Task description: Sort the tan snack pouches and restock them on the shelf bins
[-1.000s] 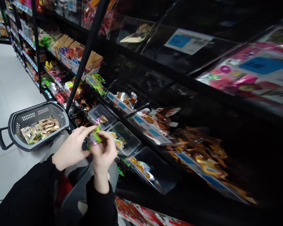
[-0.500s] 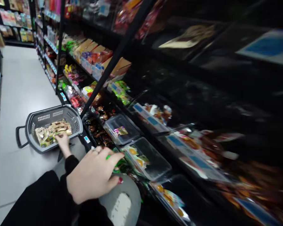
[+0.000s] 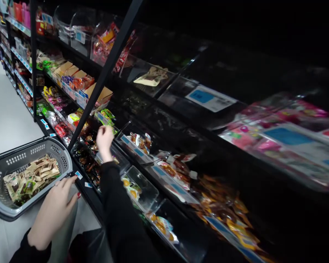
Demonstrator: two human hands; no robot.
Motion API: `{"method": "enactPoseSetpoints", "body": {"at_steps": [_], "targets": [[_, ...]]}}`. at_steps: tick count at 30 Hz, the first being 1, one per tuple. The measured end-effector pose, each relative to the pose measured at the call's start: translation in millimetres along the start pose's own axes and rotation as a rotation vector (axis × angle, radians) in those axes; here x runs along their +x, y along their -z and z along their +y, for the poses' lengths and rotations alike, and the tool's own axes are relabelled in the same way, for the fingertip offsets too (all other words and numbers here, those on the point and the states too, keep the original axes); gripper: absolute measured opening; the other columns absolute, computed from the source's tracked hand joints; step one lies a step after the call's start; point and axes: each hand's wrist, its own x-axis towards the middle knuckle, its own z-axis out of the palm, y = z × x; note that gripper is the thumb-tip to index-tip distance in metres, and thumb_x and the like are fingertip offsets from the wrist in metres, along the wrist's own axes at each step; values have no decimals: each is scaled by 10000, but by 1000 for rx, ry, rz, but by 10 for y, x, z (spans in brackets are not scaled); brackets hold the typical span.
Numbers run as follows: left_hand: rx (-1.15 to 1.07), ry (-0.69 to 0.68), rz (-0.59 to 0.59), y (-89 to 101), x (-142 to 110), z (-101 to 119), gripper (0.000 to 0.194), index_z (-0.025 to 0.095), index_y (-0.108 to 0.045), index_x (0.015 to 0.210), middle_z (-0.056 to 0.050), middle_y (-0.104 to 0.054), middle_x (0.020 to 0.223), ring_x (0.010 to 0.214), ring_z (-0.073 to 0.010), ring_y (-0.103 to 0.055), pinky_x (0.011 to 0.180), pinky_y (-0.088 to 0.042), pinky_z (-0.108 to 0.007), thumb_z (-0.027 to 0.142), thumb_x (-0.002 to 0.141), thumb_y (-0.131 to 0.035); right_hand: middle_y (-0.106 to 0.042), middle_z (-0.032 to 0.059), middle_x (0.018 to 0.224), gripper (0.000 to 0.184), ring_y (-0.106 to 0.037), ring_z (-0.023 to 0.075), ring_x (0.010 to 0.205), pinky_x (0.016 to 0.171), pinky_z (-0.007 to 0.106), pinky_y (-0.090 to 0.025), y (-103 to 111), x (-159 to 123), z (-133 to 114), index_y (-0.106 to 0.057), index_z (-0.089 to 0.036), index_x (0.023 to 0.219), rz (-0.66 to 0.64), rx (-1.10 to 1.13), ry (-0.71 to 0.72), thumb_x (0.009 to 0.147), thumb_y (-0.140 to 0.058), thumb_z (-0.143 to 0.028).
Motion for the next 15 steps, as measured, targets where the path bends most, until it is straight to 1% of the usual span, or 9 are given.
{"method": "enactPoseSetpoints", "body": {"at_steps": [2,3,4,5,7,10,13,15], "targets": [[-9,19,31,-43,44,-79,397,185,-533,1276,-120,-651,1211,1109,-270,-615,939,-496,-454,252,898,-433,-494,101,1347,354,-484,261,1225,1015,506,-416,157,554,-27,-532,-175,1224,51,-241,-46,901,-559,-316],[-14,34,22,-64,70,-100,395,182,-542,1268,-122,-651,1213,1108,-270,-616,938,-498,-450,252,895,-429,-484,105,1356,356,-464,267,1245,1029,510,-398,226,823,-34,-531,-169,1222,39,-341,-64,894,-568,-300],[-16,53,3,-84,100,-110,396,175,-550,1261,-128,-648,1218,1106,-272,-618,938,-498,-449,253,894,-423,-484,109,1355,353,-448,269,1260,1043,507,-382,276,1069,-31,-535,-160,1215,10,-432,-80,887,-577,-283],[-12,74,-24,-101,132,-113,403,166,-554,1262,-135,-642,1227,1104,-275,-619,940,-497,-450,255,895,-413,-487,106,1353,361,-462,270,1246,1035,512,-388,301,1285,-15,-539,-164,1213,-32,-514,-94,879,-589,-293],[17,121,-89,-127,201,-109,430,149,-547,1285,-150,-630,1242,1102,-283,-618,942,-491,-454,258,897,-396,-506,98,1337,378,-503,262,1203,1007,509,-419,276,1612,52,-540,-178,1222,-124,-646,-112,878,-593,-326],[83,193,-195,-155,299,-121,471,133,-519,1332,-162,-619,1256,1094,-290,-616,933,-488,-449,244,897,-379,-526,95,1318,412,-536,253,1166,977,502,-450,126,1884,210,-522,-187,1252,-232,-793,-116,887,-577,-370],[115,232,-271,-187,359,-184,487,121,-507,1349,-167,-609,1273,1109,-287,-605,943,-478,-435,232,894,-372,-471,127,1384,522,-489,291,1236,1022,540,-394,-1,2009,364,-462,-187,1321,-277,-919,-111,875,-569,-437],[112,239,-284,-208,375,-239,489,117,-503,1351,-168,-597,1292,1129,-285,-594,959,-467,-435,245,901,-362,-393,179,1446,637,-431,343,1296,1040,568,-350,-33,2060,439,-402,-181,1375,-288,-1002,-94,847,-577,-491]]}}
